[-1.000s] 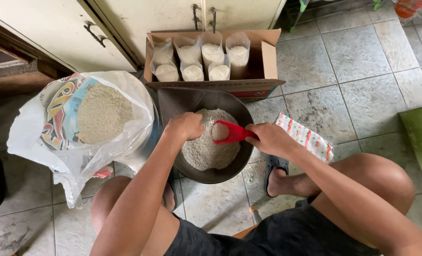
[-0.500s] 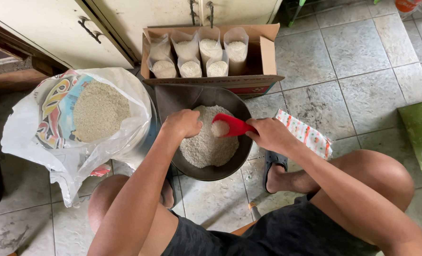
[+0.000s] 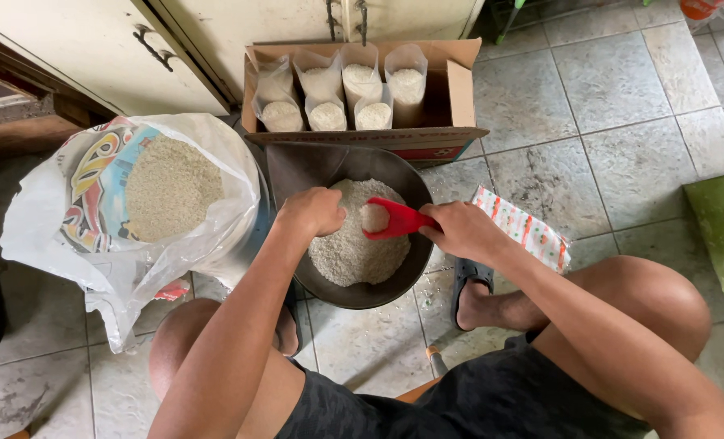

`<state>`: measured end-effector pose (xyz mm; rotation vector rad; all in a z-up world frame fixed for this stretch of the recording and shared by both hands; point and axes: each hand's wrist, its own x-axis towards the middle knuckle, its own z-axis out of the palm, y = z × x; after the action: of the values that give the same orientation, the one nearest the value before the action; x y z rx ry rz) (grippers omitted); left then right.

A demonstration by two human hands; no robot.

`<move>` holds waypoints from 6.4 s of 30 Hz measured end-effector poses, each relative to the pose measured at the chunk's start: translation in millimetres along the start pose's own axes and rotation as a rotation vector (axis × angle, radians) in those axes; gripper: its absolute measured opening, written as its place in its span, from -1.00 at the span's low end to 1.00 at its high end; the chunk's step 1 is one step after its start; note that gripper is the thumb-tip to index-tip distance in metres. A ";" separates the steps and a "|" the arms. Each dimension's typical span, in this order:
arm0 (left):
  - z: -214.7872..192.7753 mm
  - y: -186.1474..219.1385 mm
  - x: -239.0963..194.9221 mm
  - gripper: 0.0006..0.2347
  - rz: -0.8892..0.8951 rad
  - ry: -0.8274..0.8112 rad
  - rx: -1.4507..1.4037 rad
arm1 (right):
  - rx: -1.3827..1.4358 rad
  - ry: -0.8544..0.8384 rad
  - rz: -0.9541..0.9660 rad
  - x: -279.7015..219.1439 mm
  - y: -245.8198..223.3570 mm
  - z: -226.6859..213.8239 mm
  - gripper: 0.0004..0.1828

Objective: The person scoops rice from a large sack into a metal bowl using a red scoop. They repeatedly level the scoop with their fingers and return the rice to the sack. The person is sitting on the floor next to a cardboard box containing pre-filled rice bags.

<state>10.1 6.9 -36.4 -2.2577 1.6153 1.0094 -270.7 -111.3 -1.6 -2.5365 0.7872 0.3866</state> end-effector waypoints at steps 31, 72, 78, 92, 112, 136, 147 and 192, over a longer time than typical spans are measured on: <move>-14.9 8.9 -20.3 -0.48 0.028 -0.055 -0.020 | -0.285 0.106 -0.074 17.1 41.0 50.0 -0.77; -77.5 -71.4 -167.1 -0.34 0.025 0.343 -0.920 | 0.084 0.284 -0.268 -1.7 -157.1 -91.8 -0.70; -71.2 -150.4 -184.5 -0.39 -0.152 0.587 -0.843 | -0.111 0.386 -0.356 61.4 -209.9 -66.7 -0.77; 20.8 -302.0 -71.7 -0.49 -0.568 0.507 -0.696 | -0.589 0.291 -0.320 246.5 -357.8 32.1 -0.77; -18.1 -268.7 -105.5 -0.45 -0.759 0.427 -0.746 | 0.070 -0.211 -0.250 320.7 -334.7 124.9 -0.50; -5.6 -272.1 -93.7 -0.35 -0.587 0.789 -0.849 | 0.206 0.131 -0.258 255.8 -330.6 28.4 -0.59; -17.5 -261.2 -110.4 -0.29 -0.432 0.849 -1.067 | 0.263 0.069 -0.306 217.6 -322.3 13.6 -0.57; -57.6 -200.3 -96.4 -0.44 -0.390 0.931 -0.878 | 0.292 0.019 -0.352 108.7 -278.1 -78.6 -0.60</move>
<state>195.9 129.1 21.0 -3.8462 0.8365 0.6256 -9.9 3.5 117.5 -2.3399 0.3579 0.1205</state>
